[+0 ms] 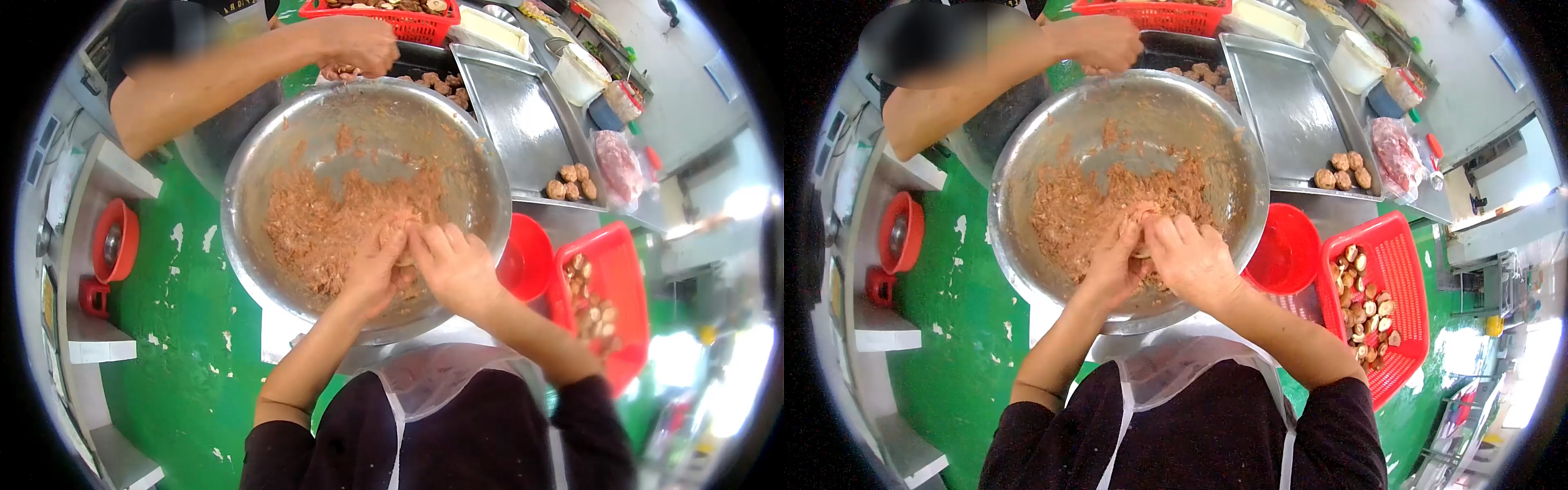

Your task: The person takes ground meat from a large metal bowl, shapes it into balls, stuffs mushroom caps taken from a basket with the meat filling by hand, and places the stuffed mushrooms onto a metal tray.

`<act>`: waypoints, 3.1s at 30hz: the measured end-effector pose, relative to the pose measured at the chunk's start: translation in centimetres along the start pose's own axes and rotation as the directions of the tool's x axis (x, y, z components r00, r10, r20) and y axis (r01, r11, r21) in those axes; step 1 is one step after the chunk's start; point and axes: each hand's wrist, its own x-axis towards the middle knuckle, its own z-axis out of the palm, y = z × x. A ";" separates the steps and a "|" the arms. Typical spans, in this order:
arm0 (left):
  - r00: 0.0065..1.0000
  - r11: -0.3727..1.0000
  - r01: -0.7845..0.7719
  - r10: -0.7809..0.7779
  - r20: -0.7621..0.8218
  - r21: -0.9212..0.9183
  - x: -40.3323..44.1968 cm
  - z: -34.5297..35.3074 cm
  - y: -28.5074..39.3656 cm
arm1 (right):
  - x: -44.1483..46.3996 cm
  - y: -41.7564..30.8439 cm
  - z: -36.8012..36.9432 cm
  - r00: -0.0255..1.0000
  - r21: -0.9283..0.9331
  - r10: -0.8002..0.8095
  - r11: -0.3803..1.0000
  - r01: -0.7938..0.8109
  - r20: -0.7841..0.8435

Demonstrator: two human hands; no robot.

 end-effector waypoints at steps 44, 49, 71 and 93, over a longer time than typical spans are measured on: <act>0.983 0.986 0.154 -0.147 -0.105 0.062 -1.0 1.4 -0.9 | -0.7 -0.3 2.1 0.933 0.704 0.320 0.625 -0.337 0.163; 0.988 0.989 0.142 -0.144 -0.056 -0.040 -1.5 1.7 -0.3 | -0.4 1.0 1.8 0.815 0.962 0.532 -0.001 -0.273 0.232; 1.000 0.995 -0.004 0.003 -0.003 -0.100 -3.5 4.2 -0.3 | -1.2 0.4 0.2 0.923 0.877 0.377 0.463 -0.124 -0.069; 0.999 0.996 -0.029 0.027 -0.021 -0.085 -1.8 2.7 -4.6 | -0.8 -2.1 0.6 0.740 0.984 0.655 -0.028 -0.177 0.151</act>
